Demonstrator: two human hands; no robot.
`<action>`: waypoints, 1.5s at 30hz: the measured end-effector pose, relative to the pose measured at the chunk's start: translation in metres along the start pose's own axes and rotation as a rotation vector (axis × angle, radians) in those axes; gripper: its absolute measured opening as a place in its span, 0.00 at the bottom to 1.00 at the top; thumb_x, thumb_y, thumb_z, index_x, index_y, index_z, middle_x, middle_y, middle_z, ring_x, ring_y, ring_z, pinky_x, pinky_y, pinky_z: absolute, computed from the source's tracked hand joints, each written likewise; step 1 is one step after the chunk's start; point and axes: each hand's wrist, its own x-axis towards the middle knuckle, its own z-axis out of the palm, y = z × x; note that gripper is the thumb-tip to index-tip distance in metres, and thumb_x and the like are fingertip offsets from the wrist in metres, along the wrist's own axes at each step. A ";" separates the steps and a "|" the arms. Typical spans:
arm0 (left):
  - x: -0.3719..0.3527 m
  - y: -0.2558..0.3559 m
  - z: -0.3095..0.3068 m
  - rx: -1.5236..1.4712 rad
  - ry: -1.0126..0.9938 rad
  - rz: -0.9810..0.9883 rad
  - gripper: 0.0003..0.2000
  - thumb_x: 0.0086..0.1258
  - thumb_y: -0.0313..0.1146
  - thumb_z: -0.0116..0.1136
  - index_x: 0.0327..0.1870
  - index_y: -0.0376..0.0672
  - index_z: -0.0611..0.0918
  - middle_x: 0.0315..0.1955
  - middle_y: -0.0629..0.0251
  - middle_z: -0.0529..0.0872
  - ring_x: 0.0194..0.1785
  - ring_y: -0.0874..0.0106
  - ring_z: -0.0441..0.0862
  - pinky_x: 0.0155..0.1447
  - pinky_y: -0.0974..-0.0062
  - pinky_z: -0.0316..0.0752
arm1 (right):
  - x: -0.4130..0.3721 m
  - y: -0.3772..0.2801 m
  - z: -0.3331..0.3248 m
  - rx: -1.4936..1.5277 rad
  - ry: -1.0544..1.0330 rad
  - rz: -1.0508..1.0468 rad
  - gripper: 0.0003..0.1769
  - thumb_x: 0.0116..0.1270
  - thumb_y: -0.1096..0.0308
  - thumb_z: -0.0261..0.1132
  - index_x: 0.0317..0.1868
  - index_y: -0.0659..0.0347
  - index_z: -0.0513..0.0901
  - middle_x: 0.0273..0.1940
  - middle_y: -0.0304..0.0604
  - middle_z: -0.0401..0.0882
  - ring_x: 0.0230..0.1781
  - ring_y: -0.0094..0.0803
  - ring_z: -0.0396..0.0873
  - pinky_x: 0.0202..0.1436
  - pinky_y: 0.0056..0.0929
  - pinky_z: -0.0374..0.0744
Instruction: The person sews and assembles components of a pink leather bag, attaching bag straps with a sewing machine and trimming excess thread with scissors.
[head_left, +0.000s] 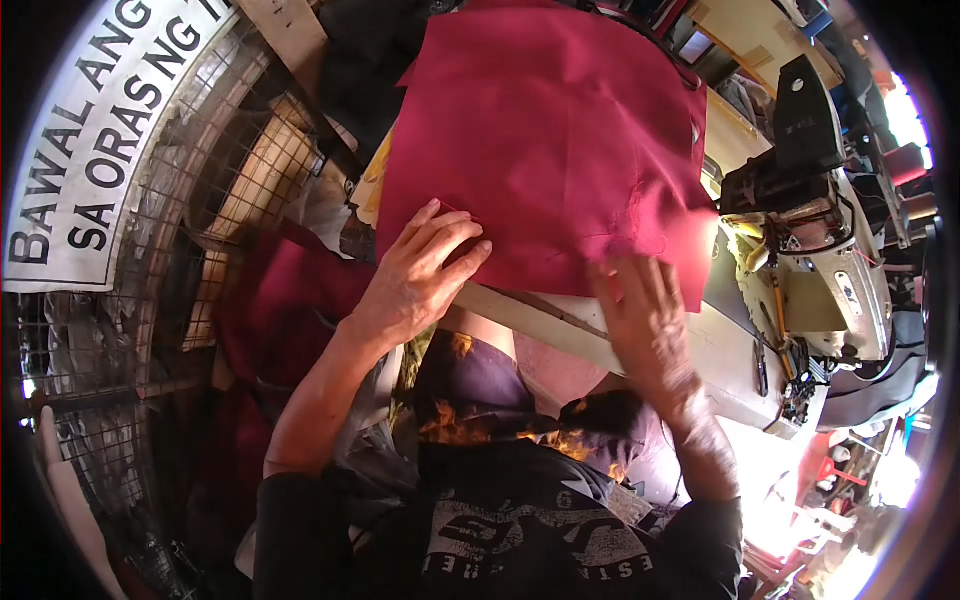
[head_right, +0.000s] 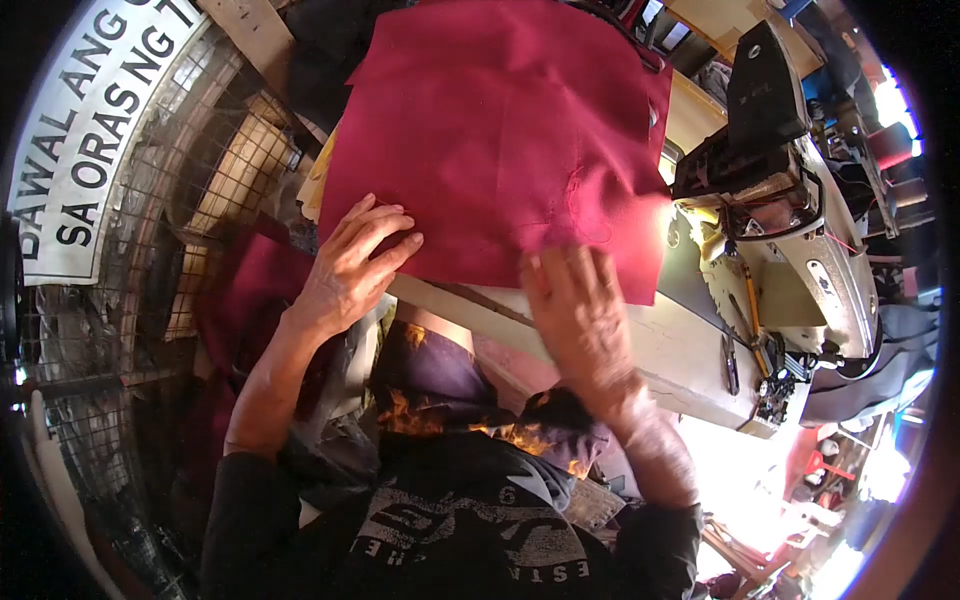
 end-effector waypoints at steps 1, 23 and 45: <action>0.000 0.000 -0.001 -0.009 -0.002 -0.002 0.22 0.57 0.18 0.67 0.56 0.41 0.88 0.57 0.59 0.83 0.69 0.57 0.79 0.80 0.47 0.70 | 0.000 -0.010 0.004 0.071 0.023 -0.029 0.24 0.60 0.70 0.65 0.58 0.67 0.82 0.49 0.47 0.77 0.53 0.43 0.77 0.55 0.43 0.77; -0.010 0.013 -0.006 -0.013 0.082 -0.066 0.20 0.48 0.21 0.73 0.47 0.36 0.89 0.43 0.61 0.82 0.55 0.58 0.83 0.63 0.48 0.82 | 0.024 -0.059 0.033 0.377 0.231 0.063 0.24 0.53 0.72 0.68 0.52 0.71 0.88 0.48 0.49 0.79 0.46 0.42 0.81 0.48 0.40 0.82; 0.017 0.016 -0.016 -0.095 -0.047 -0.315 0.16 0.52 0.26 0.77 0.42 0.39 0.87 0.39 0.65 0.83 0.43 0.61 0.80 0.49 0.58 0.76 | 0.071 -0.038 0.016 0.678 -0.041 0.301 0.14 0.59 0.73 0.73 0.46 0.64 0.84 0.35 0.41 0.80 0.35 0.38 0.80 0.41 0.37 0.79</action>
